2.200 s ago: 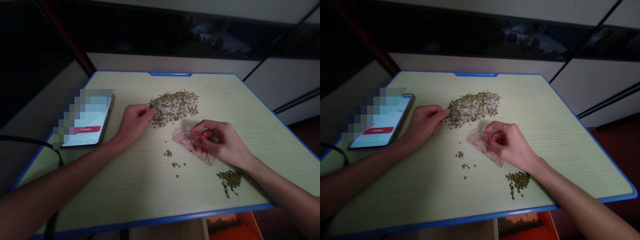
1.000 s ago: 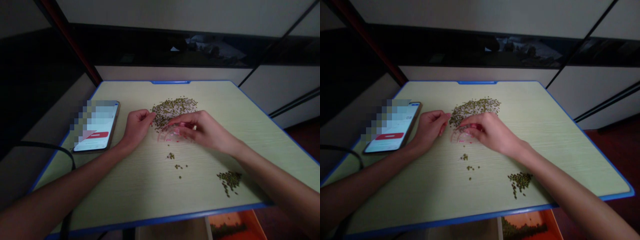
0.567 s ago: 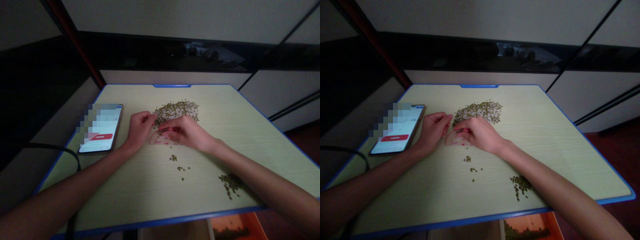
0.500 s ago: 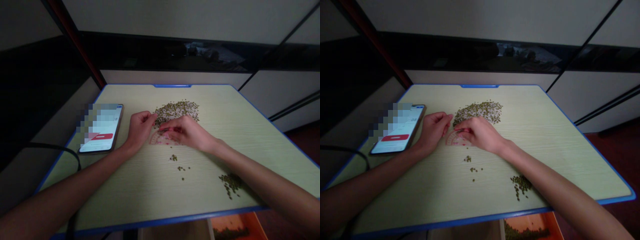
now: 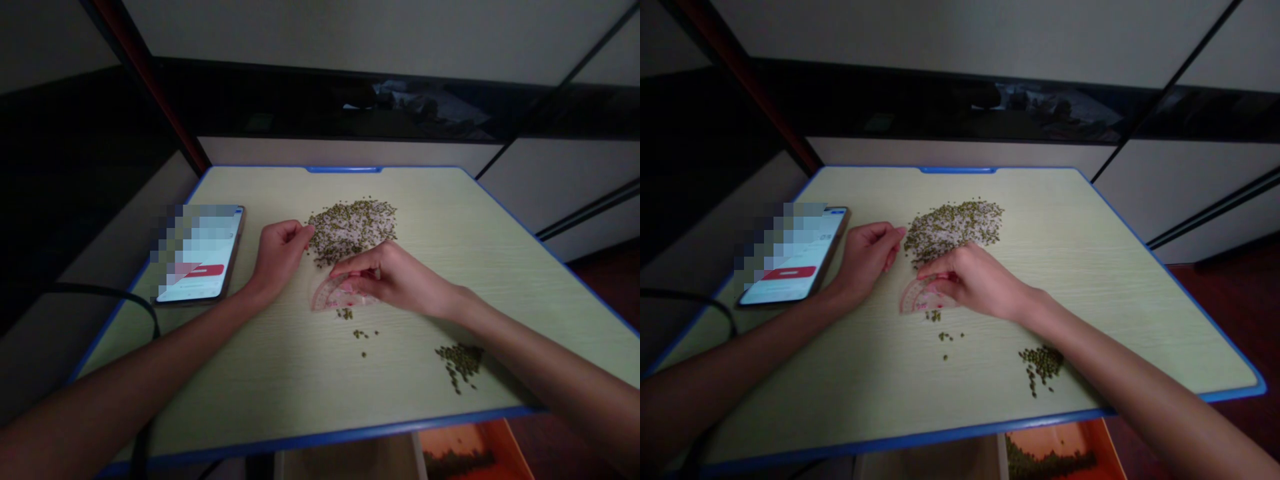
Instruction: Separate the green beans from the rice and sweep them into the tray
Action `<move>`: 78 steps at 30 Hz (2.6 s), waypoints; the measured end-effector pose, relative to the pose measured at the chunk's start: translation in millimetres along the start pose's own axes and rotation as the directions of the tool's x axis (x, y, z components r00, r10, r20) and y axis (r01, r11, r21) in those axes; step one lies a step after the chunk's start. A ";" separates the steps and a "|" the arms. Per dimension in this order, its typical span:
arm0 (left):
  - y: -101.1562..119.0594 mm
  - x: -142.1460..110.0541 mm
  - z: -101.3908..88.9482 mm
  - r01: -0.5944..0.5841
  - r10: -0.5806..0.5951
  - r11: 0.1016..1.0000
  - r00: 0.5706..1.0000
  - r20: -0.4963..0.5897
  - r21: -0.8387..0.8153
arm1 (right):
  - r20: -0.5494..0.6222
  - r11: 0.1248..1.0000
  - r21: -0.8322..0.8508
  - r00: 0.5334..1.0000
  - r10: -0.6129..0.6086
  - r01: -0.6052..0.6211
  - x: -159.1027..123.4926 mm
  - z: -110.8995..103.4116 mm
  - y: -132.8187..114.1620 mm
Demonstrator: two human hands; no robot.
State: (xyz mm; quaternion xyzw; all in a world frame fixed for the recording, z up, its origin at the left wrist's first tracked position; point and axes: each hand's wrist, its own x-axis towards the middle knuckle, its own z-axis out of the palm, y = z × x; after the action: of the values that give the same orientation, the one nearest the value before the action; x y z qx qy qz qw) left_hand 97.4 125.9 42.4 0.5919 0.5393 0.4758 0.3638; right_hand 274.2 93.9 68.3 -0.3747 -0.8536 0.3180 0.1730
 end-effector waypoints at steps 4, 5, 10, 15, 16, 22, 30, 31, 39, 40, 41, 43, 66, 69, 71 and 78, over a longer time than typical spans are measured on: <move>0.8 -0.4 0.1 0.009 -0.009 1.000 1.000 0.001 0.005 | 0.027 0.999 0.034 0.999 -0.021 0.020 -7.6 -2.3 2.3; 1.1 -0.5 0.1 0.012 -0.012 1.000 1.000 0.001 0.005 | 0.027 0.999 0.037 0.999 -0.028 0.027 -9.3 -2.9 3.1; 1.2 -0.3 0.1 0.024 -0.024 1.000 1.000 0.002 0.008 | 0.027 0.998 0.029 0.998 -0.057 0.056 -18.5 -6.6 8.5; -0.1 0.4 0.6 0.024 -0.024 1.000 1.000 0.000 0.020 | 0.024 0.995 0.022 0.995 -0.096 0.095 -29.1 -12.2 13.2; -0.2 0.5 0.7 0.027 -0.027 1.000 1.000 0.002 0.016 | 0.023 0.995 0.030 0.995 -0.095 0.095 -31.2 -13.3 13.7; 1.3 0.9 0.6 0.037 -0.037 0.999 0.999 0.001 0.014 | -0.019 0.995 0.070 0.998 -0.064 0.065 -42.2 -17.9 17.7; 4.4 -1.6 1.4 0.050 -0.049 0.998 0.999 -0.002 0.041 | -0.056 0.998 0.057 0.998 0.016 -0.013 -57.9 -25.4 27.1; 4.4 -1.8 1.5 0.049 -0.049 0.998 0.999 -0.003 0.040 | -0.049 0.998 0.061 0.999 0.016 -0.013 -59.2 -26.1 27.2; 6.0 -1.5 1.7 0.038 -0.037 0.998 0.999 -0.010 0.050 | -0.035 0.998 0.057 0.999 0.023 -0.021 -59.1 -24.9 24.4; 6.1 -1.4 1.8 0.036 -0.035 0.998 0.999 -0.009 0.051 | -0.038 0.999 0.050 0.999 0.023 -0.021 -58.7 -24.3 24.0; 6.2 -1.4 1.8 0.034 -0.034 0.998 0.999 -0.007 0.051 | -0.038 0.999 0.042 0.999 0.023 -0.021 -58.3 -23.7 23.6; 5.9 -1.1 2.0 0.034 -0.034 0.998 0.999 -0.004 0.050 | -0.036 0.999 0.027 0.999 0.023 -0.022 -58.0 -22.8 22.6; 4.4 -2.0 2.4 0.052 -0.052 0.997 0.999 -0.007 0.060 | -0.073 0.998 0.004 0.996 0.059 -0.059 -57.2 -20.3 15.6; 4.5 -2.2 2.3 0.047 -0.047 0.997 0.999 -0.005 0.060 | -0.088 0.998 -0.001 0.994 0.062 -0.063 -57.1 -19.4 15.1; 4.3 -2.1 2.3 0.044 -0.044 0.997 0.999 -0.005 0.057 | -0.088 0.998 0.004 0.994 0.064 -0.064 -56.8 -18.5 15.3; 2.8 -1.6 2.5 0.043 -0.043 0.998 0.999 0.007 0.054 | -0.088 0.998 0.027 0.994 0.060 -0.058 -54.8 -15.4 15.2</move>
State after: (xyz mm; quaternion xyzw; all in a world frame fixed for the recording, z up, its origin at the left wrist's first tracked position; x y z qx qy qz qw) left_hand 100.7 124.1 44.0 0.5917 0.5629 0.4509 0.3602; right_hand 326.6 67.1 66.3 -0.4112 -0.8296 0.3164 0.2061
